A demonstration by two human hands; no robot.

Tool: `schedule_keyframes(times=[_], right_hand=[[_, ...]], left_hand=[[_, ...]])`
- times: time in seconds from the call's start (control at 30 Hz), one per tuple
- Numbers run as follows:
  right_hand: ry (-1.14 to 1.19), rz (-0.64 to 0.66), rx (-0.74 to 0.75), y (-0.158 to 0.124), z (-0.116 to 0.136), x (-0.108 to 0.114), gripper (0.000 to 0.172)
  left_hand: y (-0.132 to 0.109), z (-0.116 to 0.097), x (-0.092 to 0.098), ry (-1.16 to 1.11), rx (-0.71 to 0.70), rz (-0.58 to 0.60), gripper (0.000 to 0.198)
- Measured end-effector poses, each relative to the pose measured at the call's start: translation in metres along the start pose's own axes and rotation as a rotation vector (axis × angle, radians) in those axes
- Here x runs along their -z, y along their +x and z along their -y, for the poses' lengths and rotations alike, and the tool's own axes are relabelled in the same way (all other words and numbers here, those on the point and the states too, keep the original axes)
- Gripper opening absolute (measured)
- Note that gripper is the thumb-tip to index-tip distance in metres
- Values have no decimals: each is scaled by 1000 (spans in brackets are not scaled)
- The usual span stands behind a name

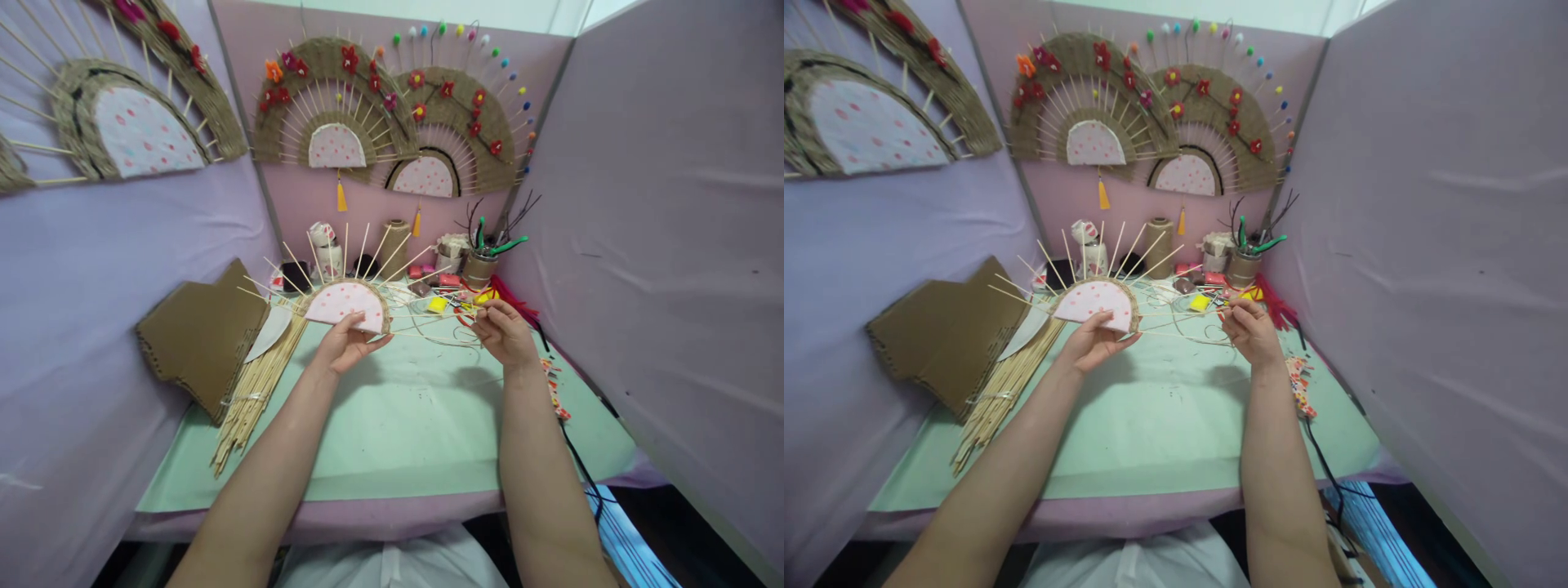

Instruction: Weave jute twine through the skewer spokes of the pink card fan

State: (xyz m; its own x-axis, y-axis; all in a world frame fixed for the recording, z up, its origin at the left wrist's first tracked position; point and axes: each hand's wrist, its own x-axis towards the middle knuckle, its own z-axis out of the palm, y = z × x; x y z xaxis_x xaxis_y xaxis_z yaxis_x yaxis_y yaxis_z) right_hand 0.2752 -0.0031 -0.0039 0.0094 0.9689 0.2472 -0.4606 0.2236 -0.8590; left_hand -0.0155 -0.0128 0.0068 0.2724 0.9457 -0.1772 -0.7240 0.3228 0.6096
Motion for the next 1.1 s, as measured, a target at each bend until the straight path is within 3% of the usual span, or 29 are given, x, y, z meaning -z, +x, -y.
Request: schedule_keyframes(times=[0.17,0.33,0.5,0.67,0.8,0.93,1.1], right_hand=[[78,-123,-178,14,-12,3,17],[110,-142,-307,22,-40,-10,16],[135,-152,-268,20,-62,-21,25],[138,-186,-278,21,-64,-17,26],[177,-168,-296,22,-64,-18,27],[119,-125,-273,22,-65,-20,26],[87,-124,-243,23,-63,-18,23]], left_hand=[[-2,3,0,24,90,81,15],[-4,16,-3,64,204,167,24],[-8,40,-9,77,368,276,24],[-8,60,-10,98,482,344,29],[-9,62,-11,80,497,419,34],[-11,59,-12,61,468,440,36],[-14,57,-13,48,529,464,39]])
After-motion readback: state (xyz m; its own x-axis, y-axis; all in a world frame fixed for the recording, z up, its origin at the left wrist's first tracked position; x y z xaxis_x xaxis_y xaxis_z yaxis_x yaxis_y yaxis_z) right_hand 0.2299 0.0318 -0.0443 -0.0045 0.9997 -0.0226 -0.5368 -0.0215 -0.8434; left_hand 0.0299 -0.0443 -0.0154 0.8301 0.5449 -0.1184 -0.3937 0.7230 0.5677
